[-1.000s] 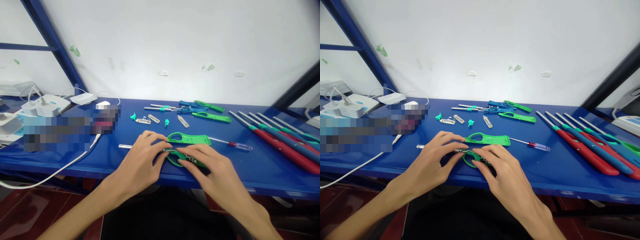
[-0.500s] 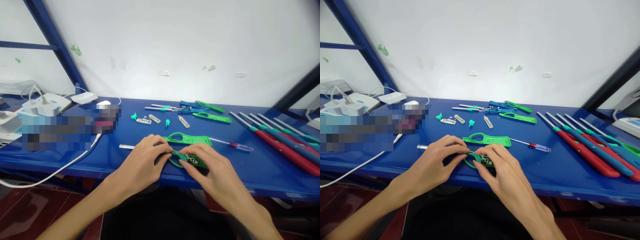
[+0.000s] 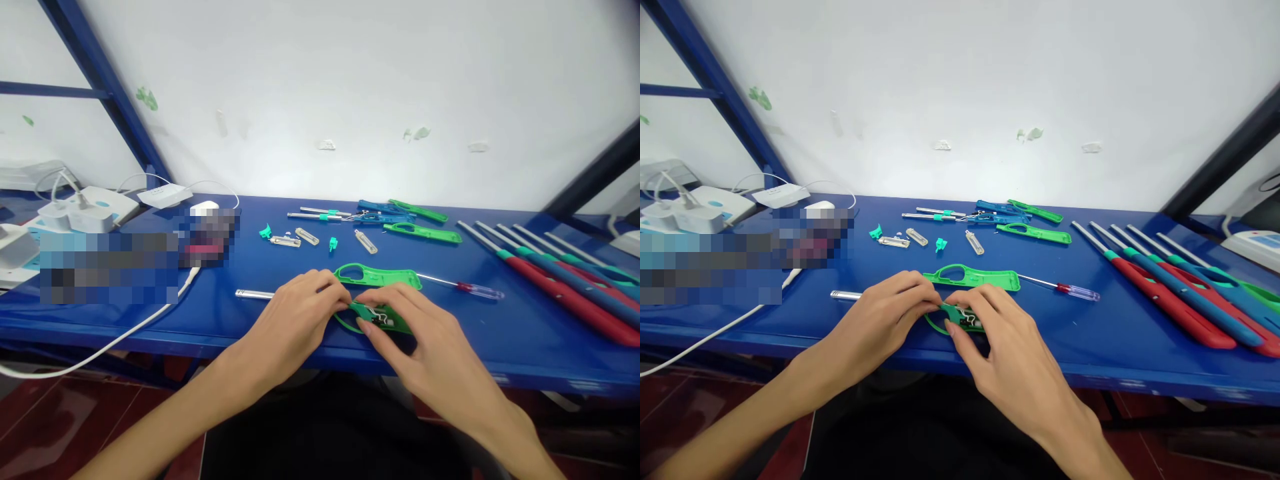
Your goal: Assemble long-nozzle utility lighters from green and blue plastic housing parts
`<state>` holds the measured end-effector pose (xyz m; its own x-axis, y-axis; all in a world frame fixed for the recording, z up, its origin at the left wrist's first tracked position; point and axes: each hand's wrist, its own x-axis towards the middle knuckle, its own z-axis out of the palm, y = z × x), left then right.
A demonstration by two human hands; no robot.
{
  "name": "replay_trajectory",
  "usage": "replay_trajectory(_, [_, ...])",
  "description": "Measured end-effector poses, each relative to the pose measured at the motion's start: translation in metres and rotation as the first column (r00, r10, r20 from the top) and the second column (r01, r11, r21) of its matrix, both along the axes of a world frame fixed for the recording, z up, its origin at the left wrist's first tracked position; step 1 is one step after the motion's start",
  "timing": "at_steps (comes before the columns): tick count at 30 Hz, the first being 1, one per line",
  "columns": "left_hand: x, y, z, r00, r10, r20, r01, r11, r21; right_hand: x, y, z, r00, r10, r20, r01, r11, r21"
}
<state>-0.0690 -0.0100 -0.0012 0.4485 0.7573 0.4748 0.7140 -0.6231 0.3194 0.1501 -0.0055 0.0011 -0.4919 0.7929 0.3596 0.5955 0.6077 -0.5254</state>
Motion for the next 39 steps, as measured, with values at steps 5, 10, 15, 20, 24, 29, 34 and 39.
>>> replay_trajectory(5, [0.0003,-0.0002,0.0005,1.000,0.011,-0.023,-0.011,1.000,-0.003,0.0014,0.0006,-0.0003,1.000,-0.002,-0.012,0.002,1.000,0.005])
replay_trajectory(10, [0.0005,0.0004,0.0011,1.000,0.009,-0.027,-0.008,1.000,0.009,0.0015,0.0002,-0.0012,1.000,0.004,-0.023,-0.004,1.000,0.012])
replay_trajectory(15, [0.0004,0.0025,0.0006,1.000,0.007,0.010,-0.007,1.000,0.011,0.0009,0.0011,-0.0014,1.000,0.005,-0.025,-0.005,1.000,0.018])
replay_trajectory(20, [0.0024,0.0029,0.0005,1.000,0.021,-0.011,-0.020,1.000,0.022,0.0001,0.0017,-0.0013,1.000,0.004,-0.030,-0.003,1.000,0.031])
replay_trajectory(24, [0.0044,0.0027,-0.0004,0.998,0.037,-0.053,-0.035,0.999,0.038,0.0006,0.0010,-0.0009,1.000,0.002,-0.031,-0.001,0.999,0.036])
replay_trajectory(29, [0.0054,0.0048,-0.0016,0.994,0.034,-0.102,-0.023,0.994,0.103,0.0016,0.0017,-0.0002,0.999,0.007,-0.048,-0.005,0.999,0.035])
replay_trajectory(34, [0.0064,0.0070,-0.0011,0.994,0.012,-0.105,0.004,0.989,0.151,0.0019,0.0023,0.0004,0.997,0.013,-0.080,-0.012,1.000,0.004])
replay_trajectory(39, [0.0070,0.0076,-0.0004,0.998,-0.009,-0.059,0.018,0.989,0.144,0.0023,0.0033,0.0008,0.996,0.010,-0.085,-0.011,1.000,-0.013])
